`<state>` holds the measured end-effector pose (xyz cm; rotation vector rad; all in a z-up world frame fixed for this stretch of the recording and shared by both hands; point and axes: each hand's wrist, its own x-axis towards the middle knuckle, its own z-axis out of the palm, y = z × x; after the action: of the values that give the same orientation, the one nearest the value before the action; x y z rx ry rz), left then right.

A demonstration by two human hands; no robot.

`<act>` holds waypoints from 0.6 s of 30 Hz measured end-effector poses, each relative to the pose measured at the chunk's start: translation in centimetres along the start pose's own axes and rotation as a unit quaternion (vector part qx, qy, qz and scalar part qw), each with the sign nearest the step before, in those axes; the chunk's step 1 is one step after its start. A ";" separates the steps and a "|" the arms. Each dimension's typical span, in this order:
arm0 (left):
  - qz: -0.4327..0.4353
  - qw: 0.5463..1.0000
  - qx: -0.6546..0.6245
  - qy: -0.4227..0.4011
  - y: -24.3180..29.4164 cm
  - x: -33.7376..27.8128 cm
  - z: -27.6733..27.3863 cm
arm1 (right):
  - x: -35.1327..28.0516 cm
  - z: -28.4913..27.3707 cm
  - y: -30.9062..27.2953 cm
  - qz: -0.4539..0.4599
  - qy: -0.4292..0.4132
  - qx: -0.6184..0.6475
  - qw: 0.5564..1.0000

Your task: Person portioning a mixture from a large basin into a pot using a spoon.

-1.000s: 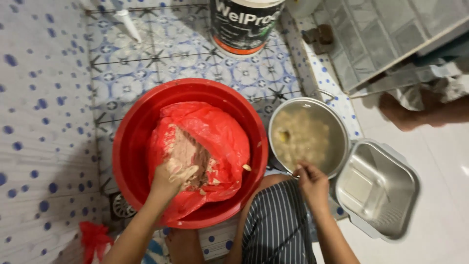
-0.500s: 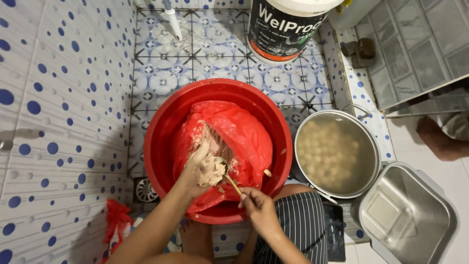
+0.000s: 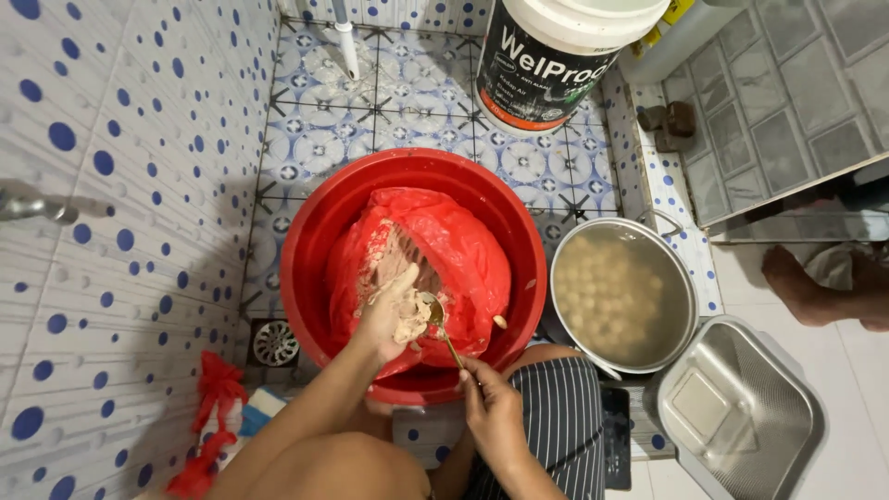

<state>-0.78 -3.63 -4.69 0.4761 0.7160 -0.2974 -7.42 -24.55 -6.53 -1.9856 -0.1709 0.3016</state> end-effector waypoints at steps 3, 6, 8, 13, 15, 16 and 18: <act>0.033 0.995 -0.006 0.091 0.1 -2.3 0.7 | -1.0 1.1 0.5 -0.070 0.007 -0.001 0.997; 0.088 0.991 0.015 0.104 0.4 -3.2 -0.2 | -1.7 2.3 -0.1 -0.103 0.012 -0.007 0.995; 0.112 0.983 0.055 0.135 1.0 -4.3 -0.4 | -1.9 2.8 -0.1 -0.126 0.012 -0.011 0.992; 0.149 0.980 0.061 0.115 1.8 -6.8 0.5 | -2.4 3.3 -0.6 -0.149 0.008 -0.007 0.989; 0.143 0.981 0.056 0.119 2.4 -7.9 1.4 | -2.5 3.5 -0.8 -0.162 0.001 -0.006 0.987; 0.145 0.979 0.042 0.135 2.5 -8.4 1.8 | -2.6 3.6 -1.0 -0.168 -0.004 -0.006 0.986; 0.147 0.977 0.029 0.151 2.8 -8.8 2.1 | -2.9 3.7 -1.0 -0.173 -0.009 -0.006 0.985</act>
<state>-4.75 -1.50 3.60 0.6826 0.9218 0.0352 -11.25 -21.66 -6.75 -1.9230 -0.5243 0.0935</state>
